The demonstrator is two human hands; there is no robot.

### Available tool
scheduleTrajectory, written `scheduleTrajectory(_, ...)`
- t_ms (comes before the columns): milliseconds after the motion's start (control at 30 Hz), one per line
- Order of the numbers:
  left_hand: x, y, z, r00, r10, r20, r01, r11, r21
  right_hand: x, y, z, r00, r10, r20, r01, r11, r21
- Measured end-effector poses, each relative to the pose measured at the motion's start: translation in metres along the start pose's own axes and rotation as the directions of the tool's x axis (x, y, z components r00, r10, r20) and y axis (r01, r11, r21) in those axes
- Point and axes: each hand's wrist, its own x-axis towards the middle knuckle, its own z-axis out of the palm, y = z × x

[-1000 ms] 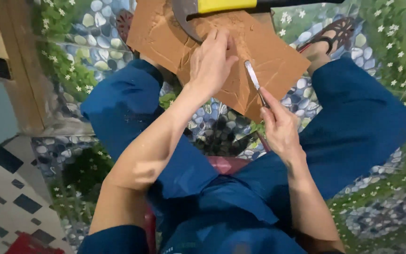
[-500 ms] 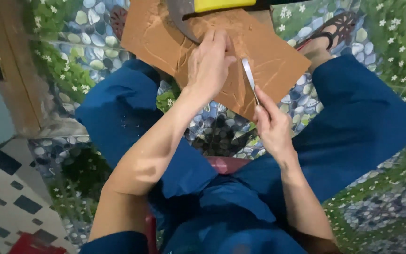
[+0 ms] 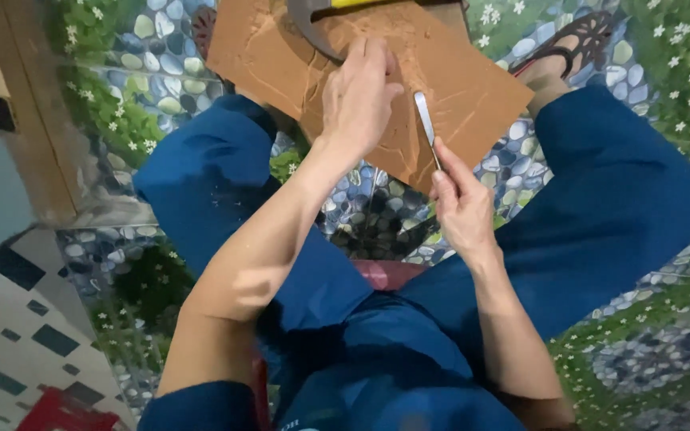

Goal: Scraping the surface of a wooden board using a small blade and a hammer to refine the material.

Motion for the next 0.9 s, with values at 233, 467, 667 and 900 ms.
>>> scheduleTrajectory(233, -0.004, 0.004, -0.002, 1.0, 0.0, -0.01, 0.0, 1.0, -0.014, -0.008, 0.012, 0.0, 0.999, -0.025, -0.025, 0.025, 1.0, -0.014)
scheduleTrajectory(467, 0.001, -0.004, 0.006, 0.996, 0.059, -0.068, -0.057, 0.998, 0.033, 0.003, 0.005, 0.003, 1.0, -0.004, -0.017, 0.005, 0.999, 0.039)
scheduleTrajectory(667, -0.002, 0.003, -0.004, 1.0, 0.001, -0.027, -0.002, 0.999, -0.049, 0.002, 0.008, 0.006, 1.0, -0.02, -0.023, 0.019, 0.999, -0.025)
scheduleTrajectory(900, -0.002, -0.009, 0.006, 0.997, 0.03, -0.068, -0.03, 1.0, 0.005, 0.024, -0.019, 0.015, 1.0, -0.02, -0.007, 0.021, 0.991, 0.134)
